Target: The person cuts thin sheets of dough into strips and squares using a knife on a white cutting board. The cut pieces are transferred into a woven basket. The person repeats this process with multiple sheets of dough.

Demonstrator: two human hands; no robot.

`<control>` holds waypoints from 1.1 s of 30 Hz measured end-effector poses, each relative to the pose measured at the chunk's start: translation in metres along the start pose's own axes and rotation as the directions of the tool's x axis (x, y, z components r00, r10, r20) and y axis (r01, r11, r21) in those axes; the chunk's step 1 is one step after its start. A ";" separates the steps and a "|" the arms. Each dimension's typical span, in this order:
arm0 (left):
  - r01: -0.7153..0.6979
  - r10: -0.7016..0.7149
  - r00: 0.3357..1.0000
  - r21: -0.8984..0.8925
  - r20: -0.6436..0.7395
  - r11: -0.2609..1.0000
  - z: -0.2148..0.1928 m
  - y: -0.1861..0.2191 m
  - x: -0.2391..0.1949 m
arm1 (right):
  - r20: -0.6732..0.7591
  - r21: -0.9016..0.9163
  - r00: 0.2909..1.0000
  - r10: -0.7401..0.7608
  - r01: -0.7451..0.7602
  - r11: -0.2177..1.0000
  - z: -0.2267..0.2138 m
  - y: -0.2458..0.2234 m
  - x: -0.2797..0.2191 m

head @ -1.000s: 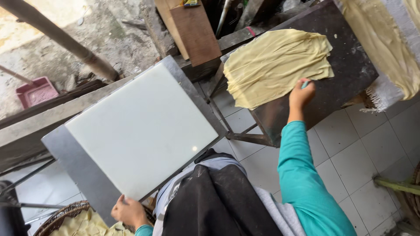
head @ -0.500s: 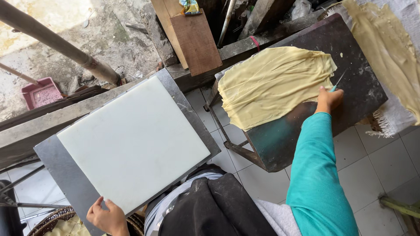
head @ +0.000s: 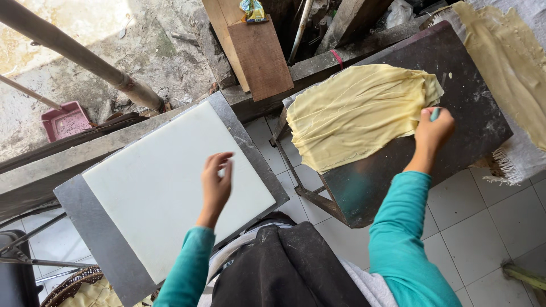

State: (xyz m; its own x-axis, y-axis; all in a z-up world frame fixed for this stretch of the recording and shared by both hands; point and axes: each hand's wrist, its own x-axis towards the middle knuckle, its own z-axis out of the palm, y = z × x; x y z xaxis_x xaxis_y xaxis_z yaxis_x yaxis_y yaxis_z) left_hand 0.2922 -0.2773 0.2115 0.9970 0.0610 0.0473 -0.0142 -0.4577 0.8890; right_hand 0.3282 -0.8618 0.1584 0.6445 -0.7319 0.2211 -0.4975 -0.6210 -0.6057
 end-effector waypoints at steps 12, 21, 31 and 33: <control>-0.034 0.038 0.921 -0.015 0.389 0.999 0.053 0.033 0.000 | 0.203 0.046 0.948 -0.244 0.239 0.970 0.035 0.037 -0.001; 0.132 -0.128 0.956 0.002 0.263 0.991 0.017 -0.033 -0.008 | -0.451 0.245 0.748 0.487 -0.421 0.873 0.008 0.084 0.040; 0.199 -0.208 0.940 0.059 0.270 0.978 0.012 -0.034 -0.011 | 0.038 -0.032 0.973 0.229 -0.228 0.973 0.045 0.058 0.048; 0.194 -0.201 0.942 0.055 0.270 0.980 0.012 -0.032 -0.011 | 0.126 -0.055 0.901 0.415 -0.412 0.910 0.050 0.053 0.057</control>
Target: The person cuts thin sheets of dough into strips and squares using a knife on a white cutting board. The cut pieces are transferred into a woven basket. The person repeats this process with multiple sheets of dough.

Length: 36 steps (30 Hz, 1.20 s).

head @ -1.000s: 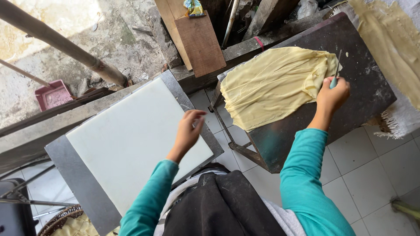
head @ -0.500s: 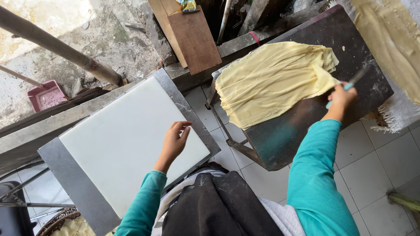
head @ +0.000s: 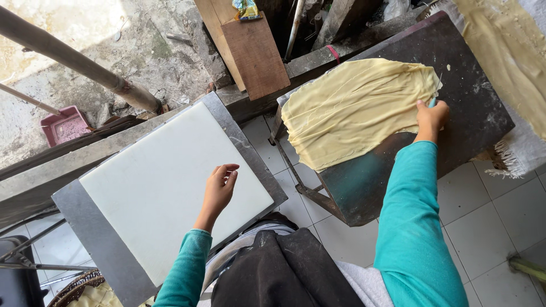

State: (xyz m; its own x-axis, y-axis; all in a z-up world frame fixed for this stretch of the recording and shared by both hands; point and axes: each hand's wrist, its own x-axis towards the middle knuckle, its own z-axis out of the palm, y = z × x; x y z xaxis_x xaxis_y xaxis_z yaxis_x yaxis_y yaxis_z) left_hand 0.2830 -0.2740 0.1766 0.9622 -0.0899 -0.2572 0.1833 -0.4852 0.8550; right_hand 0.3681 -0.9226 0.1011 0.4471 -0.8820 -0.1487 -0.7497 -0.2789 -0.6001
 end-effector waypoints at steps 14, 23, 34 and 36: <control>0.057 -0.057 0.998 0.003 -0.026 0.998 -0.005 -0.017 -0.007 | -0.155 -0.119 0.933 -0.324 0.308 0.944 0.014 -0.003 0.006; 0.024 -0.024 1.000 0.035 -0.020 0.999 -0.001 -0.014 0.004 | -0.029 -0.148 0.927 -0.374 0.366 0.919 0.011 -0.017 0.015; 0.022 -0.025 1.000 -0.145 -0.015 0.989 0.024 -0.018 0.024 | 0.117 -0.618 0.742 -0.660 0.574 0.537 0.012 -0.046 -0.062; 0.001 0.014 0.998 -0.260 0.056 0.966 0.046 -0.020 0.034 | 0.180 -0.546 0.750 -0.636 0.614 0.570 0.018 -0.050 -0.104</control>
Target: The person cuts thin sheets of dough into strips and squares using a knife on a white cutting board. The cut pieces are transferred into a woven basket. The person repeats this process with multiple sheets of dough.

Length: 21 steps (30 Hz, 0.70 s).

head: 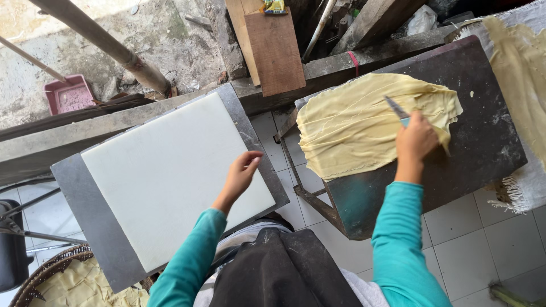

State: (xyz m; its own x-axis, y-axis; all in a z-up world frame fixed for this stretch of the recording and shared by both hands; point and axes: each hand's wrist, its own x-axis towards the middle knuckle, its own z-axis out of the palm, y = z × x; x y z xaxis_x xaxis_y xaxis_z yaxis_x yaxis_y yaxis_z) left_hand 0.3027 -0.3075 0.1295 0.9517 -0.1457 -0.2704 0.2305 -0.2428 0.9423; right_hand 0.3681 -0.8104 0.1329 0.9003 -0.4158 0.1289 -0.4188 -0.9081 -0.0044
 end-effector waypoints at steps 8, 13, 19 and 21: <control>0.391 -0.171 0.838 -0.351 0.519 0.851 0.144 0.020 0.080 | -0.227 0.241 0.955 -0.189 0.243 0.940 -0.064 -0.104 -0.105; 0.745 -0.252 0.627 -0.472 0.737 0.472 0.221 0.031 0.099 | -0.277 0.434 0.957 -0.087 0.206 0.877 -0.098 -0.137 -0.161; 0.473 -0.078 0.860 -0.731 0.504 0.493 0.194 0.027 0.059 | -0.250 0.679 0.963 -0.100 0.248 0.691 -0.109 -0.149 -0.210; 0.388 -0.045 0.893 -0.718 0.447 0.577 0.163 0.038 0.047 | -0.126 0.897 0.991 0.040 0.097 0.431 -0.108 -0.147 -0.211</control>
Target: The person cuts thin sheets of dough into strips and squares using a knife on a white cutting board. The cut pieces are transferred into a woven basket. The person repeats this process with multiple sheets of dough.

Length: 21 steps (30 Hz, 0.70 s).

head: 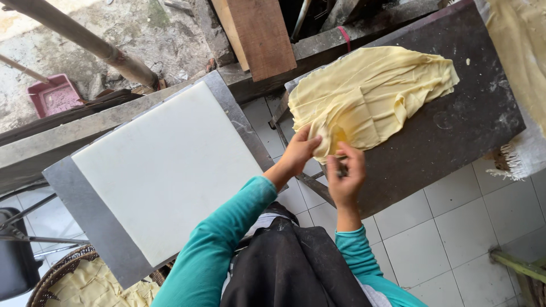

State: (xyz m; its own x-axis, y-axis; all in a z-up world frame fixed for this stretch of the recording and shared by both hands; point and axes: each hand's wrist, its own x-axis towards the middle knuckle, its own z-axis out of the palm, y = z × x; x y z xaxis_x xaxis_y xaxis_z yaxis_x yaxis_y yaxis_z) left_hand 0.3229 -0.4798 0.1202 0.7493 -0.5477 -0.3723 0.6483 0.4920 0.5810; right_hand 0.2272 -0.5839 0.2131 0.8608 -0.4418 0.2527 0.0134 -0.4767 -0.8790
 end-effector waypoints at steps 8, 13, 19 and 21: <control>-0.195 0.151 0.974 0.278 0.171 0.941 0.000 0.094 -0.097 | 0.250 0.143 0.940 -0.232 0.201 0.969 0.034 -0.007 0.005; -0.322 0.246 0.940 0.377 0.236 0.869 0.004 0.136 -0.116 | 0.273 0.528 0.950 -0.150 -0.017 0.849 0.062 -0.032 0.002; -0.364 0.347 0.919 0.067 0.189 0.929 -0.019 0.179 -0.128 | 0.180 0.485 0.962 -0.205 0.095 0.870 0.062 -0.095 -0.005; -0.391 0.384 0.917 0.052 0.106 0.919 -0.055 0.190 -0.153 | 0.286 0.472 0.910 -0.301 0.140 0.871 0.083 -0.125 -0.030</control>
State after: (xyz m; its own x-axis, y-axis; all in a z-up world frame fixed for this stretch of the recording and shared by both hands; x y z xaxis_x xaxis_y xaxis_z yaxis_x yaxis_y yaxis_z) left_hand 0.3390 -0.2653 0.2483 0.9219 -0.3850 -0.0420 0.2962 0.6312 0.7168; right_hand 0.2419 -0.4479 0.2813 0.9244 -0.0409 0.3792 0.3723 -0.1184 -0.9205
